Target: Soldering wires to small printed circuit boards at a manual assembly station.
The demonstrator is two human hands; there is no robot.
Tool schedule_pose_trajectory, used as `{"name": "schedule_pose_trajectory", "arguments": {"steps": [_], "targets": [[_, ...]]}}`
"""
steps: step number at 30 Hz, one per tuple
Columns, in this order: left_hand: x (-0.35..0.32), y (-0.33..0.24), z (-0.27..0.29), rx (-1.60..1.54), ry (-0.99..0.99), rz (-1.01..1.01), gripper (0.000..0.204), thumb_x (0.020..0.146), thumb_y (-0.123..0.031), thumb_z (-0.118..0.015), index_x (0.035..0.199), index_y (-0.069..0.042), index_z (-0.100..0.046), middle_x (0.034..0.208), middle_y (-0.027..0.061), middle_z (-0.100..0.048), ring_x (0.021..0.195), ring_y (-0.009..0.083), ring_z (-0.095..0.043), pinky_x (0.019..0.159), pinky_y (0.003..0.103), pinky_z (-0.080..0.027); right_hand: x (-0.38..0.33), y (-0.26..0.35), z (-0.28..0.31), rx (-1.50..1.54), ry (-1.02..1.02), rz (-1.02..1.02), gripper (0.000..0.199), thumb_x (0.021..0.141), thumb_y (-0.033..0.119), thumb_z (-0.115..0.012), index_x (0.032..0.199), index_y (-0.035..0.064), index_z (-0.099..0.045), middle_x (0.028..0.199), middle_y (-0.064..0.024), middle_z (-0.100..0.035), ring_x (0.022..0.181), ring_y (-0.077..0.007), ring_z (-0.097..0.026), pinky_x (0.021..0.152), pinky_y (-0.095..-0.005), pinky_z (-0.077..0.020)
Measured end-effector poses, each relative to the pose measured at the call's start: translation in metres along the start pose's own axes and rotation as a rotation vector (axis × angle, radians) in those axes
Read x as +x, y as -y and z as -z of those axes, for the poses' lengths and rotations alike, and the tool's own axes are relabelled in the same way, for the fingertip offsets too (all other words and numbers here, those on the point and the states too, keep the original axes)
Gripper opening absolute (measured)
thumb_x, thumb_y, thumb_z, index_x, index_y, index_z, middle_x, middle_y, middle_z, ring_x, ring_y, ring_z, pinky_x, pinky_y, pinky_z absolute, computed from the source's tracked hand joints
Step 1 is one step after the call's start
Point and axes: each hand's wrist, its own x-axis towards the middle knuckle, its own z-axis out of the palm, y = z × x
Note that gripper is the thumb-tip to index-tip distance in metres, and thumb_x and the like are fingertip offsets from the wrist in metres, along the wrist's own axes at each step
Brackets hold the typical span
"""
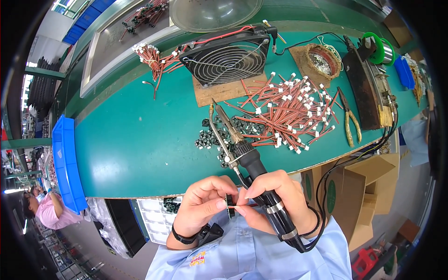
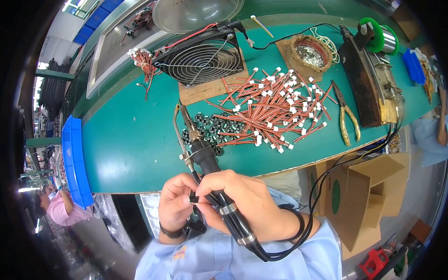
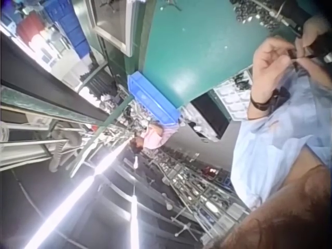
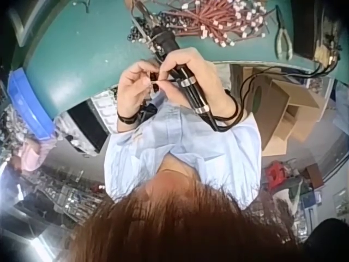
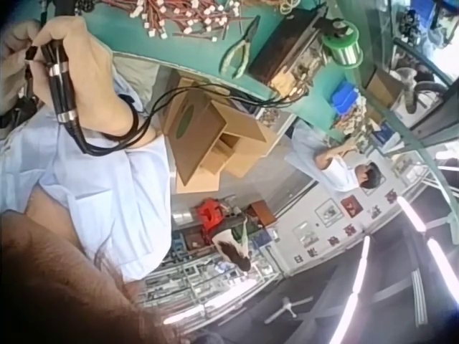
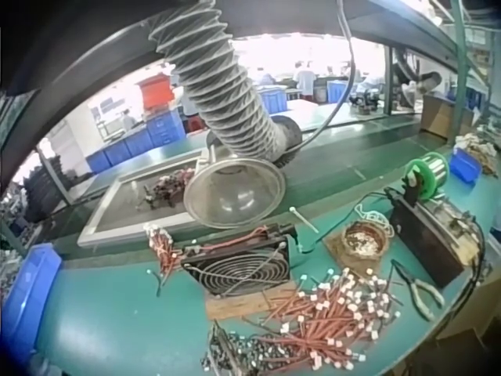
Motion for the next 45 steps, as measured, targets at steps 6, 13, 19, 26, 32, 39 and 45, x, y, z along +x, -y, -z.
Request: {"name": "schedule_pose_trajectory", "arguments": {"steps": [6, 13, 19, 26, 32, 39, 45], "targets": [[-0.001, -0.008, 0.002, 0.143, 0.02, 0.017, 0.013, 0.084, 0.001, -0.055, 0.097, 0.002, -0.055, 0.095, 0.0095, -0.052, 0.085, 0.0152, -0.053, 0.077, 0.028, -0.043, 0.0, -0.002, 0.006, -0.085, 0.041, 0.02, 0.039, 0.067, 0.0, -0.075, 0.094, 0.0061, -0.048, 0.078, -0.0072, -0.062, 0.069, -0.017, -0.065, 0.06, -0.0271, -0.05], [0.0, -0.006, -0.006, 0.394, -0.074, -0.118, 0.017, 0.082, 0.006, -0.054, 0.098, 0.002, -0.055, 0.1, 0.0129, -0.054, 0.094, 0.0171, -0.055, 0.084, 0.032, -0.044, 0.003, -0.006, 0.007, -0.382, -0.025, 0.095, 0.042, 0.063, 0.007, -0.079, 0.094, 0.0091, -0.051, 0.077, -0.0047, -0.062, 0.064, -0.0185, -0.061, 0.058, -0.0288, -0.0431], [0.001, -0.005, -0.004, 0.299, -0.026, -0.107, 0.014, 0.083, 0.006, -0.052, 0.096, 0.0, -0.053, 0.106, 0.0176, -0.058, 0.1, 0.0204, -0.056, 0.089, 0.035, -0.043, 0.003, -0.011, 0.007, -0.351, -0.107, 0.134, 0.042, 0.062, 0.01, -0.079, 0.095, 0.0099, -0.054, 0.076, -0.0031, -0.059, 0.06, -0.0187, -0.055, 0.056, -0.0279, -0.0367], [0.009, 0.0, -0.003, 0.21, -0.155, -0.14, 0.005, 0.084, -0.001, -0.052, 0.089, -0.002, -0.05, 0.1, 0.0184, -0.06, 0.094, 0.0203, -0.057, 0.086, 0.034, -0.043, 0.008, -0.017, 0.009, -0.452, -0.135, 0.144, 0.045, 0.064, 0.016, -0.079, 0.1, 0.0087, -0.054, 0.082, -0.003, -0.062, 0.067, -0.019, -0.056, 0.065, -0.0307, -0.0367], [0.024, -0.004, 0.007, 0.147, -0.32, -0.135, 0.004, 0.085, -0.006, -0.052, 0.085, -0.004, -0.048, 0.098, 0.0184, -0.061, 0.093, 0.0188, -0.057, 0.086, 0.032, -0.042, -0.012, -0.016, 0.024, -0.375, -0.24, 0.262, 0.061, 0.068, 0.042, -0.076, 0.11, 0.0081, -0.048, 0.087, -0.0116, -0.063, 0.085, -0.0231, -0.052, 0.077, -0.0341, -0.0398], [0.035, 0.001, 0.01, 0.288, -0.347, -0.331, 0.008, 0.086, 0.002, -0.051, 0.09, -0.004, -0.047, 0.105, 0.0185, -0.061, 0.098, 0.0185, -0.057, 0.086, 0.032, -0.043, -0.037, -0.025, 0.038, -0.497, -0.054, 0.162, 0.06, 0.062, 0.04, -0.078, 0.109, 0.0114, -0.053, 0.074, -0.004, -0.056, 0.07, -0.0194, -0.051, 0.081, -0.0422, -0.029], [0.042, 0.002, 0.005, 0.284, -0.426, -0.343, 0.006, 0.086, -0.007, -0.052, 0.087, -0.004, -0.047, 0.101, 0.0188, -0.062, 0.094, 0.019, -0.058, 0.086, 0.032, -0.042, -0.033, -0.01, 0.036, -0.599, 0.065, 0.165, 0.049, 0.058, 0.021, -0.081, 0.103, 0.0173, -0.06, 0.077, 0.0031, -0.061, 0.068, -0.0132, -0.058, 0.078, -0.034, -0.0329]]}}
